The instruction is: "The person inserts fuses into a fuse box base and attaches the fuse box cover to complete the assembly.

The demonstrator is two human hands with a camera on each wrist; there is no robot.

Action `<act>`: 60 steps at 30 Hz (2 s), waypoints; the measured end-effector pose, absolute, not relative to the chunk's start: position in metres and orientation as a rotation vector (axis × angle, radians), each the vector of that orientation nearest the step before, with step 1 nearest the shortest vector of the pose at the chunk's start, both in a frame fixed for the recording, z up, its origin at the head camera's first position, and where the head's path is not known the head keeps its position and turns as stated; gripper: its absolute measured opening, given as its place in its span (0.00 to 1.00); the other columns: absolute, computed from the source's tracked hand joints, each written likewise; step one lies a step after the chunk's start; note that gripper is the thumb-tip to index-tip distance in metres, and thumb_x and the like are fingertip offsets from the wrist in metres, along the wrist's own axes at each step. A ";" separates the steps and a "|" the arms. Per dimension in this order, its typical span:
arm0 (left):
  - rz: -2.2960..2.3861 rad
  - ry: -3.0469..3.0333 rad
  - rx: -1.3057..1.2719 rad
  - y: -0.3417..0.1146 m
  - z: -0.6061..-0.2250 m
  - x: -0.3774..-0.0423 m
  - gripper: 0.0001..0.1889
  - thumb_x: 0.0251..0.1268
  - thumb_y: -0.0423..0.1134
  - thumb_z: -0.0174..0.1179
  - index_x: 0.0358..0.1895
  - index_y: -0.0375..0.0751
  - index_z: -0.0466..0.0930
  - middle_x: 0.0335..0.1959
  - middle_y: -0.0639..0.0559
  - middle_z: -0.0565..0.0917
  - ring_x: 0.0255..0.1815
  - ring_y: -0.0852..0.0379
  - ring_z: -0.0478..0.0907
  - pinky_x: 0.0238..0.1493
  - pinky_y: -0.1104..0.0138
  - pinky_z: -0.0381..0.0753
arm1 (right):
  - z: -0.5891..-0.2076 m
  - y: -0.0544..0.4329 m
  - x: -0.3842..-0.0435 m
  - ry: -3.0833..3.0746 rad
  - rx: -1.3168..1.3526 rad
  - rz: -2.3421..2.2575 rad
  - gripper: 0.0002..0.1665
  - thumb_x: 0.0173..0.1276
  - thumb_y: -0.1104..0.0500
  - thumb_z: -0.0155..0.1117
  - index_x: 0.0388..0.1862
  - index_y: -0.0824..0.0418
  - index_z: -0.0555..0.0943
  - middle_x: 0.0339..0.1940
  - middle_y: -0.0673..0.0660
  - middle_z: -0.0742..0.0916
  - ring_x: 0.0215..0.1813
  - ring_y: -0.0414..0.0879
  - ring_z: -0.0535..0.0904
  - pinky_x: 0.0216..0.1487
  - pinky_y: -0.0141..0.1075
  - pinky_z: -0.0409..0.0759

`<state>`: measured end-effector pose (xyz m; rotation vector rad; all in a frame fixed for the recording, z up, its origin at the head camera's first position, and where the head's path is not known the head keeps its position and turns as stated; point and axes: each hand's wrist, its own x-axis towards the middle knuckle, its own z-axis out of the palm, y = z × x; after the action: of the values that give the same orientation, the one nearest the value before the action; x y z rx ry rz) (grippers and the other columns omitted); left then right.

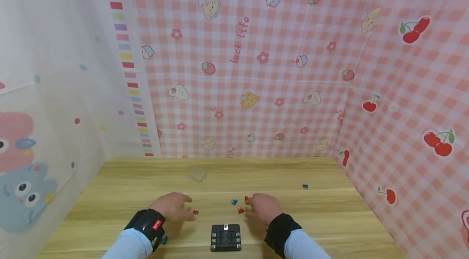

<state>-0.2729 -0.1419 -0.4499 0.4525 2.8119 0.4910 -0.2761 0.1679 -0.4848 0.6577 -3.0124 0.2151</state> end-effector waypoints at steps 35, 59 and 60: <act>0.511 2.773 0.513 -0.116 -0.457 -0.265 0.30 0.53 0.55 0.73 0.54 0.40 0.82 0.50 0.45 0.83 0.51 0.43 0.77 0.55 0.43 0.73 | -0.499 0.144 -0.287 -3.003 0.823 0.107 0.04 0.58 0.55 0.77 0.31 0.52 0.88 0.23 0.43 0.78 0.26 0.38 0.69 0.32 0.33 0.72; 0.489 2.754 0.546 -0.113 -0.455 -0.265 0.30 0.54 0.56 0.71 0.56 0.41 0.81 0.50 0.45 0.83 0.51 0.44 0.78 0.55 0.45 0.73 | -0.499 0.141 -0.290 -2.947 0.874 -0.011 0.03 0.59 0.60 0.75 0.31 0.51 0.90 0.28 0.45 0.86 0.31 0.39 0.79 0.37 0.34 0.77; 0.491 2.752 0.547 -0.113 -0.455 -0.265 0.30 0.54 0.56 0.71 0.56 0.41 0.81 0.50 0.46 0.83 0.51 0.45 0.78 0.55 0.45 0.73 | -0.499 0.141 -0.290 -2.938 0.877 -0.011 0.04 0.58 0.61 0.75 0.30 0.51 0.90 0.28 0.45 0.86 0.32 0.40 0.80 0.37 0.34 0.77</act>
<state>-0.2652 -0.1134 -0.4546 0.5475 2.7517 0.4914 -0.2899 0.1408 -0.4991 0.8770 -2.9383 -0.0111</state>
